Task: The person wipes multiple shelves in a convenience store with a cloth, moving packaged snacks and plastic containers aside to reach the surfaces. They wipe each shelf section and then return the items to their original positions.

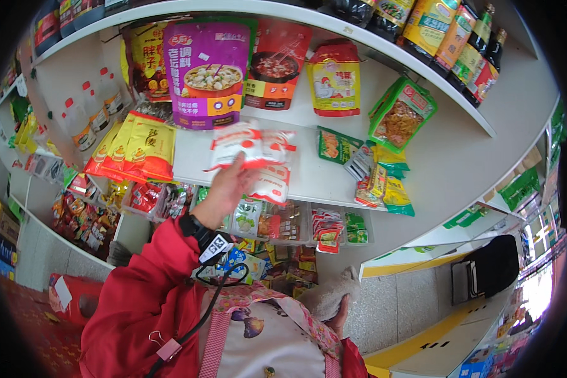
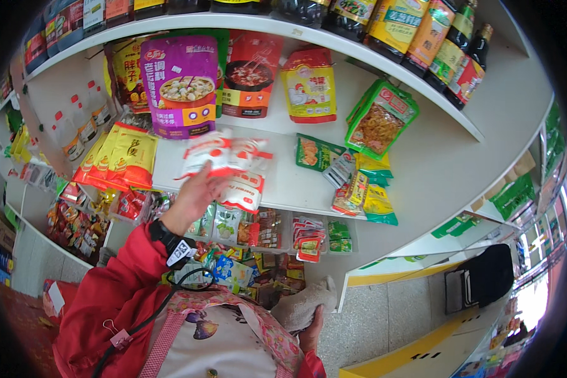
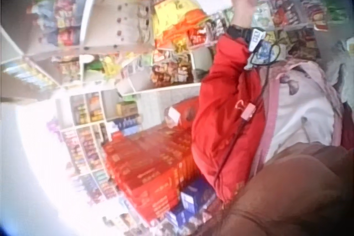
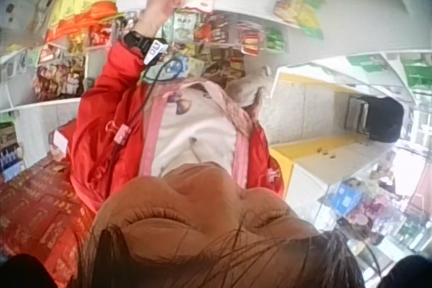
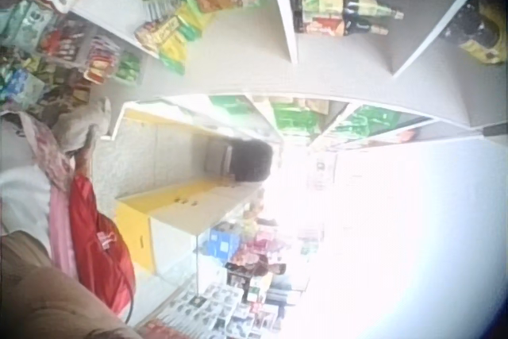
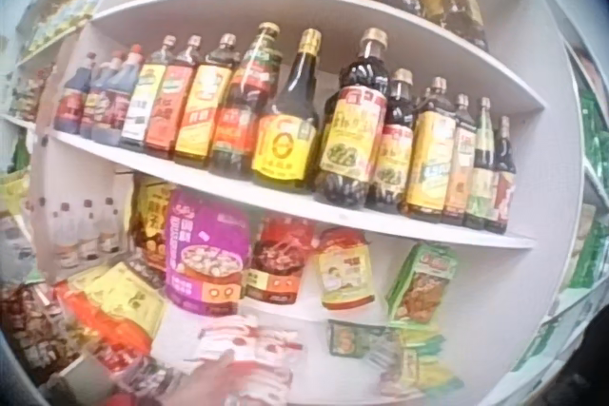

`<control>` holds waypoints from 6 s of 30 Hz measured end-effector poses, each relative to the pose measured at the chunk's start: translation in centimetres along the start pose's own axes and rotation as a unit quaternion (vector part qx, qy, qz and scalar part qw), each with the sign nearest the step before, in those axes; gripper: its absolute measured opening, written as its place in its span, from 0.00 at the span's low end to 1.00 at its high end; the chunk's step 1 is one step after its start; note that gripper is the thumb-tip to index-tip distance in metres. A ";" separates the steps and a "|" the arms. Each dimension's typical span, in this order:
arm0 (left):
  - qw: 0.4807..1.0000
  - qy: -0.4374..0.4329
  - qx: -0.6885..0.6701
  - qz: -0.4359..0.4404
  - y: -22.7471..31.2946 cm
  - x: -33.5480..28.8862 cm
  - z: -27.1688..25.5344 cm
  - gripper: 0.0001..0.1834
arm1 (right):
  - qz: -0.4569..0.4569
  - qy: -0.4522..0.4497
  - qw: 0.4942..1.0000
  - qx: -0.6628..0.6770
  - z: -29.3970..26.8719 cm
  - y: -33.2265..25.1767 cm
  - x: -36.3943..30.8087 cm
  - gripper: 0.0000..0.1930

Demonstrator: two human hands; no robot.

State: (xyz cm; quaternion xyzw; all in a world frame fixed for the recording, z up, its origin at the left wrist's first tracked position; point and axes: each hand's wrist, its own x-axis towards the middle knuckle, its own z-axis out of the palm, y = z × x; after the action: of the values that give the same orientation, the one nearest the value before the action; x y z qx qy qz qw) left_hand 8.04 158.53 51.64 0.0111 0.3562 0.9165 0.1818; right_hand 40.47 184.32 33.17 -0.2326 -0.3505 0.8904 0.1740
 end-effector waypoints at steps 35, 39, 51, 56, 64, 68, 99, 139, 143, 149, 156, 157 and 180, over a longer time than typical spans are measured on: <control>0.978 0.074 0.102 -0.168 -5.2 -1.4 -2.8 0.25 | 0.055 -0.005 0.995 -0.077 1.1 -2.5 -0.3 0.36; 0.980 0.100 0.074 -0.154 -5.8 -2.7 -3.0 0.25 | 0.063 -0.004 0.996 -0.062 1.3 -2.5 -0.7 0.36; 0.997 0.067 0.002 -0.046 -7.4 -2.7 -4.4 0.18 | 0.082 0.001 0.996 -0.036 0.1 -2.3 -2.3 0.37; 0.999 0.012 0.024 0.023 -5.8 -8.8 -6.9 0.23 | 0.095 0.026 0.995 0.020 -1.3 -1.6 -2.8 0.37; 0.977 0.101 0.186 -0.013 1.9 -18.0 -15.4 0.24 | 0.090 0.034 0.987 -0.132 2.8 -3.0 -3.0 0.36; 0.942 0.243 0.212 -0.089 1.8 -19.4 -19.6 0.21 | 0.076 0.017 0.983 -0.169 4.5 -2.5 -1.9 0.35; 0.890 -0.168 0.422 0.040 -7.8 2.4 -27.5 0.12 | 0.044 0.170 0.980 -0.090 0.8 -1.0 -6.6 0.35; 0.505 0.129 0.781 0.344 4.6 5.5 -11.3 0.10 | -0.206 0.021 0.494 -0.844 41.0 2.6 34.7 0.44; 0.494 0.132 0.778 0.365 4.3 5.6 -11.5 0.10 | -0.202 -0.077 0.434 -0.875 43.8 5.5 33.0 0.49; 0.466 0.139 0.763 0.427 4.5 5.1 -11.3 0.11 | -0.332 -0.234 0.435 -0.804 45.5 10.5 27.1 0.39; 0.486 0.165 0.766 0.387 4.5 5.3 -12.0 0.12 | -0.388 -0.315 0.455 -0.737 36.5 7.5 19.5 0.25; 0.493 0.169 0.764 0.381 4.6 5.4 -12.1 0.13 | -0.413 -0.323 0.460 -0.717 35.0 6.2 18.9 0.25; 0.484 0.169 0.776 0.367 4.3 5.8 -12.0 0.16 | -0.279 -0.178 0.485 -0.809 44.8 8.1 29.1 0.43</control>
State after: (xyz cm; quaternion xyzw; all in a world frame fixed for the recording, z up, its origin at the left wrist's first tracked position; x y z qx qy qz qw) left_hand -0.60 149.77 44.90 0.1219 0.9104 0.2357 -0.3174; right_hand -8.91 168.09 47.90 0.0029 -0.9866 0.1412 0.0817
